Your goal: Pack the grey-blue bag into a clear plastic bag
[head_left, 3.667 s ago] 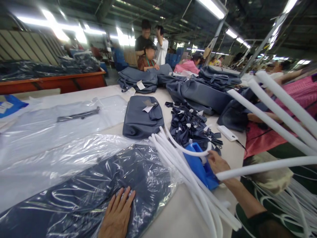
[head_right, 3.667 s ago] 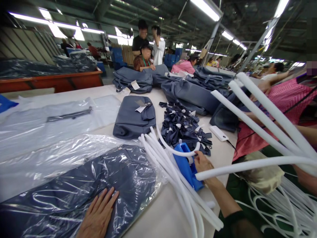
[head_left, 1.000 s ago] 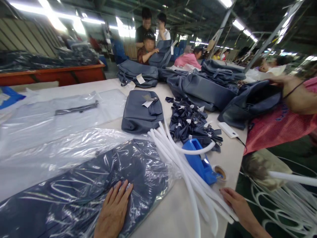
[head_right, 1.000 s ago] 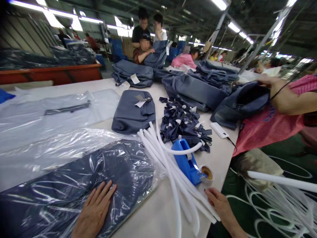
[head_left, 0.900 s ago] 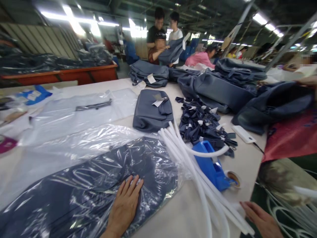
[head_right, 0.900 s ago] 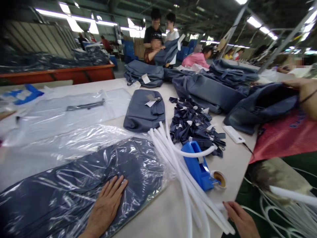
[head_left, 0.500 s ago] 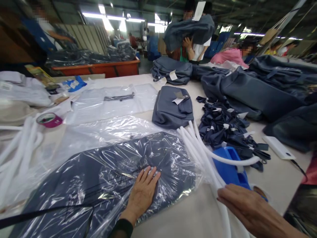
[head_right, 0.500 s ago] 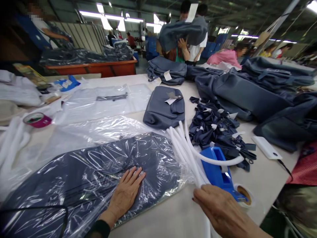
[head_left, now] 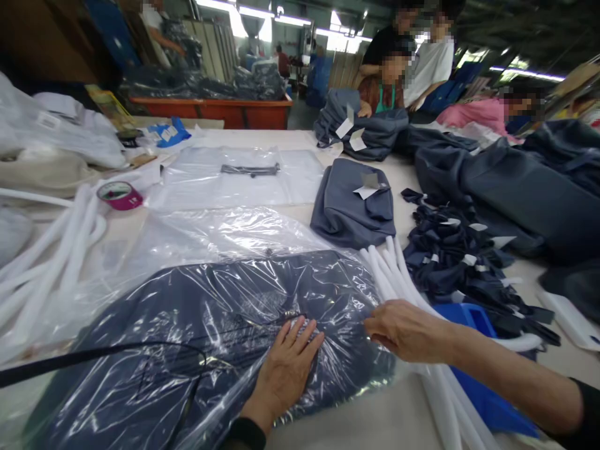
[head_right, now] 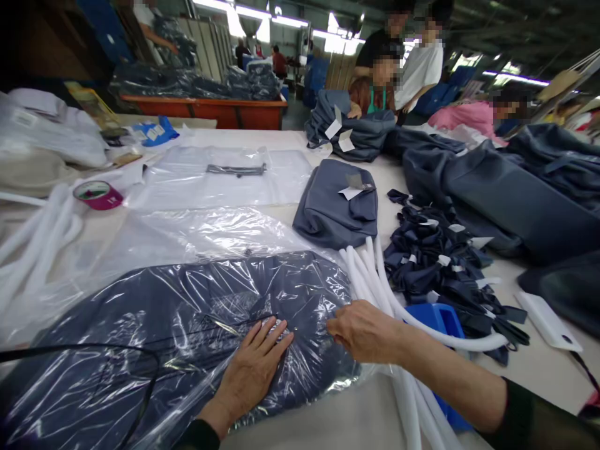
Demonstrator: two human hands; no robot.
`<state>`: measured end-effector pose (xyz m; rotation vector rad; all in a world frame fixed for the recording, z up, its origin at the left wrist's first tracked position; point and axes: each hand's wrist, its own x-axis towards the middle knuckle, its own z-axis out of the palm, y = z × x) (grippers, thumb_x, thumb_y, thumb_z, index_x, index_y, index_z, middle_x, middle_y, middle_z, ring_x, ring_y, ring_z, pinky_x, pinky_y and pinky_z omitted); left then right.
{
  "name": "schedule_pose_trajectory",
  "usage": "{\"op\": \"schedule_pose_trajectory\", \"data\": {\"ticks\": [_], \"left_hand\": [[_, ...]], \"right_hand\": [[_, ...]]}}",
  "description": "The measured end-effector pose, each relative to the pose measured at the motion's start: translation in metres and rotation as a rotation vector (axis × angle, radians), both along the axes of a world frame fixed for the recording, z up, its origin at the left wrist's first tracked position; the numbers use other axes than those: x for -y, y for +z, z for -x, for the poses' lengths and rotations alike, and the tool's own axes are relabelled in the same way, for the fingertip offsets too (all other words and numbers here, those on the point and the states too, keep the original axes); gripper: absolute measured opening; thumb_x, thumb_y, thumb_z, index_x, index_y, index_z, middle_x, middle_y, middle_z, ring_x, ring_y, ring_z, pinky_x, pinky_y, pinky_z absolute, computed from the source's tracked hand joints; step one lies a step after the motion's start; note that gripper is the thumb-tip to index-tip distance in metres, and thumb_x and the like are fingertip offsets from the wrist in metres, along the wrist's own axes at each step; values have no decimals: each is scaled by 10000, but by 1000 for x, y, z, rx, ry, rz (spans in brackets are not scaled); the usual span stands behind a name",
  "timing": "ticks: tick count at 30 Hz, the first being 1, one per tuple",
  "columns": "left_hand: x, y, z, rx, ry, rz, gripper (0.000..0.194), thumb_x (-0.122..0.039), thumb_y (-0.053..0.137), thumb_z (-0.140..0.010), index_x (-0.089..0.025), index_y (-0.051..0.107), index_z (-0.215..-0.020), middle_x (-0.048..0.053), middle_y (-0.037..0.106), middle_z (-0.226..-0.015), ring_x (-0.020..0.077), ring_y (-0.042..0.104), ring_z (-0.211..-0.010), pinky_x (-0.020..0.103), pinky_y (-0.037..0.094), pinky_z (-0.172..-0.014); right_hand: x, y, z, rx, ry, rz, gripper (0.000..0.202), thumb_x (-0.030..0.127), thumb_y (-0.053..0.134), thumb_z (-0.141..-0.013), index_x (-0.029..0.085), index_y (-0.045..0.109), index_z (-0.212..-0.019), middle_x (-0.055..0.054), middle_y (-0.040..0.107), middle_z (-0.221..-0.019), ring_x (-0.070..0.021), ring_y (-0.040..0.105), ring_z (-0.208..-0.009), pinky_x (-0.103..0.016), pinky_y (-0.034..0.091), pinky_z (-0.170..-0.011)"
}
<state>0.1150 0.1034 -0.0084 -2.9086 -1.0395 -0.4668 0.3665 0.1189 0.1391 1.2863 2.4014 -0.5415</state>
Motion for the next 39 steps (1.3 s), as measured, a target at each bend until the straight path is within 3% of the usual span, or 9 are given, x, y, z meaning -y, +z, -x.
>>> {"op": "schedule_pose_trajectory", "data": {"ticks": [5,11,18,23,26,28,31,35,39], "left_hand": [[-1,0,0,32,0,-60,403,-245,415,-911,-292,469,-1308,-32,539,-1364,196,453,-1277,375,302,-1067],[0,0,1,33,1,-31,404,-251,415,-913,-291,466,-1312,-32,535,-1368,200,448,-1282,372,297,-1072],[1,-5,1,33,-6,19,465,-203,418,-901,-283,406,-1359,-14,487,-1413,213,396,-1325,399,302,-1084],[0,-4,0,45,8,-31,446,-190,409,-900,-284,440,-1335,-22,516,-1386,205,432,-1296,385,311,-1071],[1,-3,0,30,5,-6,456,-194,418,-898,-287,427,-1343,-18,502,-1399,209,416,-1308,392,310,-1072],[1,-3,1,20,-3,16,460,-203,425,-898,-293,418,-1349,-19,493,-1407,209,413,-1309,393,312,-1069],[1,-3,1,20,-2,23,459,-220,427,-904,-298,406,-1356,-27,481,-1417,205,407,-1314,388,305,-1075],[2,-3,-1,27,14,44,408,-264,404,-923,-307,439,-1328,-41,482,-1416,200,407,-1314,388,303,-1081],[4,-2,-2,20,5,75,403,-307,371,-931,-294,436,-1328,-33,467,-1428,215,394,-1319,399,303,-1085]], "right_hand": [[-18,-12,8,107,56,-31,160,92,530,-786,182,661,-777,-45,666,-696,-172,597,-636,-297,322,-571],[-35,-36,2,81,-187,37,73,148,638,-741,194,660,-689,-35,662,-654,-174,598,-635,-279,303,-550],[-51,-53,-20,-32,-409,25,215,229,788,-592,204,579,-634,33,573,-575,-143,531,-586,-250,290,-507],[-56,-62,-47,-96,-550,-39,203,311,714,-688,217,541,-638,55,550,-554,-137,539,-572,-248,354,-535],[-34,-59,-50,-109,-641,-237,93,300,585,-803,207,584,-791,-13,626,-718,-181,582,-687,-299,413,-623],[-7,-60,-39,-240,-599,-507,124,267,486,-874,196,587,-883,-56,647,-836,-189,597,-795,-317,445,-726],[42,-75,-7,-377,-387,-860,195,217,478,-895,166,575,-1057,-87,674,-981,-198,601,-955,-322,432,-858],[91,-112,35,-180,-156,-957,531,294,455,-899,32,382,-1354,-190,617,-1203,-325,555,-1129,-493,253,-1053],[104,-135,48,-331,87,-914,636,329,394,-903,111,196,-1467,-88,697,-1067,-262,657,-926,-460,76,-1148]]}}
